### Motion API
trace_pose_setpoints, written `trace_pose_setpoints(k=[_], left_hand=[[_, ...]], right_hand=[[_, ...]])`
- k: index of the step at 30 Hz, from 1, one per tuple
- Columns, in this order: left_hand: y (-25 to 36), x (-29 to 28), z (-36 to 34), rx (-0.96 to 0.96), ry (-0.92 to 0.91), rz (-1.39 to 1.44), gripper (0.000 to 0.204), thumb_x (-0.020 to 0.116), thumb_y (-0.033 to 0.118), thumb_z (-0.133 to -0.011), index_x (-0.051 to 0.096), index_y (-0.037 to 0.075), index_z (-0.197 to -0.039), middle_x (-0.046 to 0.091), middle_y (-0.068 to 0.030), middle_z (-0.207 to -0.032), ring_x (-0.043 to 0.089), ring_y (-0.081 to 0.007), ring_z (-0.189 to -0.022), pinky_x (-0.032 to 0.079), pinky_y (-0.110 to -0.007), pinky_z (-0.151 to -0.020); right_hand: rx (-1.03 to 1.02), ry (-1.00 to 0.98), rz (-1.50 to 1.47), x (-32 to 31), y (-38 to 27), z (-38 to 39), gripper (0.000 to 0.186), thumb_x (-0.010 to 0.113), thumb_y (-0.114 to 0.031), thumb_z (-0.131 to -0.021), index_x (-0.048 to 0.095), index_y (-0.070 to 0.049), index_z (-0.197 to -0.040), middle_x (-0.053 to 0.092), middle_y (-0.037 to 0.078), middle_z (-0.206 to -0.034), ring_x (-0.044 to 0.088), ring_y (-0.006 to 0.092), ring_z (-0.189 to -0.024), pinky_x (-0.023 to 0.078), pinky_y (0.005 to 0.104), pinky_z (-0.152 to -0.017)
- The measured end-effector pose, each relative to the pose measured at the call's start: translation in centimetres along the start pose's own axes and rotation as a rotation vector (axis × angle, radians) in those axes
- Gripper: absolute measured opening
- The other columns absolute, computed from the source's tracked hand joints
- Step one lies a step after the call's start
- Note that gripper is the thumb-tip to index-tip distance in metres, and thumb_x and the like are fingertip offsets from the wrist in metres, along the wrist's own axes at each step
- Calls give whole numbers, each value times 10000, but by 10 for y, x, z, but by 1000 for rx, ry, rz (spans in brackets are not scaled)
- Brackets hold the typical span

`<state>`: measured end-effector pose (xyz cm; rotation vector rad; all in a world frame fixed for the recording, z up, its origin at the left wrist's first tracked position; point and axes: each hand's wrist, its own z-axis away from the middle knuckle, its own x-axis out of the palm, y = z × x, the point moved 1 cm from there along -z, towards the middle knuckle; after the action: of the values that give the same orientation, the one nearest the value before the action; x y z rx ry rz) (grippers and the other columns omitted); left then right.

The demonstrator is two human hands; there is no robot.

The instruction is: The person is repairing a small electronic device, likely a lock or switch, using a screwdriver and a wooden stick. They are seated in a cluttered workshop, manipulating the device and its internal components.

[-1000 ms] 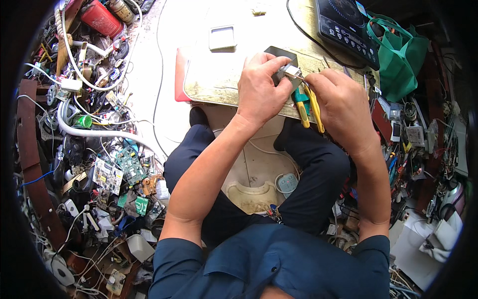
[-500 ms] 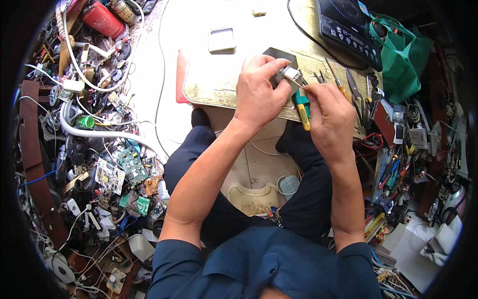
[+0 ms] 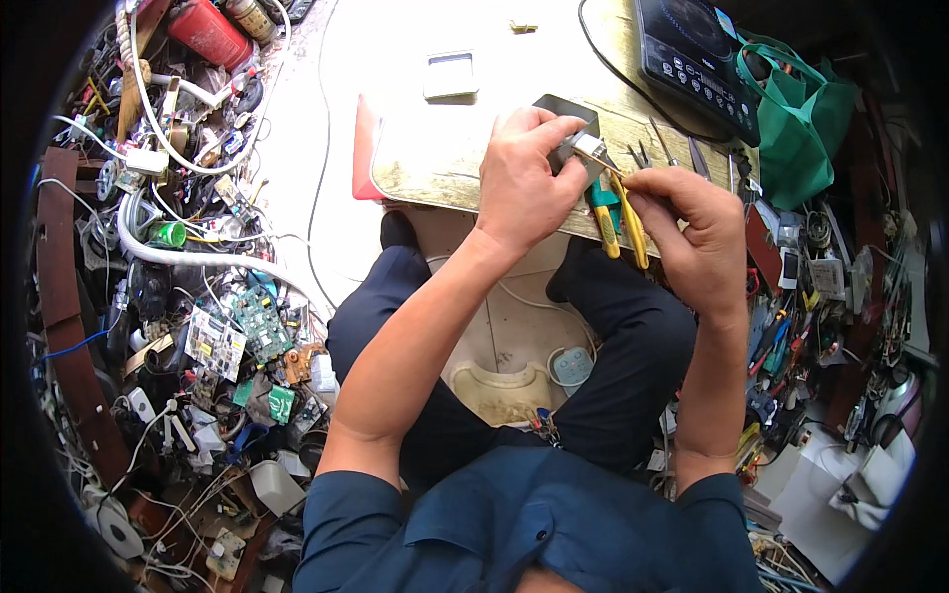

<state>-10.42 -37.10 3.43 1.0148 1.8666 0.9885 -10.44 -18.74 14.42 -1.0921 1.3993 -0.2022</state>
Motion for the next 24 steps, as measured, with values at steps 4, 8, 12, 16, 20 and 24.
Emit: trace_pose_setpoints(k=[4,8,12,16,20,24], left_hand=[[2,-1,-1,5,-3,-6,331,722,63,-811,795,-3,-1127,724,-159,-1018,675,-323,-978,537,-399,-877],[2,-1,-1,7,6,-12,338,708,58,-801,797,-3,-1121,721,-160,-1009,673,-329,-969,539,-406,-875],[4,-1,-2,-4,2,-14,343,702,56,-796,798,-4,-1120,718,-161,-1004,671,-333,-966,540,-405,-871],[4,-1,-1,5,6,-16,352,702,59,-794,798,-5,-1127,716,-163,-1003,670,-335,-966,542,-402,-865],[2,0,0,3,6,-20,362,702,64,-794,796,-7,-1136,715,-167,-1013,672,-329,-969,543,-403,-864],[0,0,0,19,11,-35,365,705,67,-793,795,-8,-1139,716,-167,-1022,674,-326,-970,544,-400,-866]], right_hand=[[112,-77,-241,-9,0,-9,175,728,9,-964,768,66,-1125,765,110,-878,698,138,-745,554,281,-681],[116,-150,-328,-15,12,-14,189,696,-28,-1022,768,56,-1175,756,77,-930,678,99,-751,556,251,-675],[96,-51,-549,-5,36,-10,208,678,-86,-1069,763,43,-1208,741,59,-934,648,84,-764,541,235,-690],[-113,-80,-209,-3,26,-22,165,692,-107,-1063,748,31,-1133,744,93,-938,665,144,-772,542,290,-695],[-187,-109,-56,-3,12,-37,136,682,-94,-1061,730,33,-1066,727,135,-909,696,247,-774,548,338,-699],[-132,-105,-6,-3,2,-44,171,687,-127,-1060,730,38,-1043,726,142,-848,691,264,-725,547,339,-681]])
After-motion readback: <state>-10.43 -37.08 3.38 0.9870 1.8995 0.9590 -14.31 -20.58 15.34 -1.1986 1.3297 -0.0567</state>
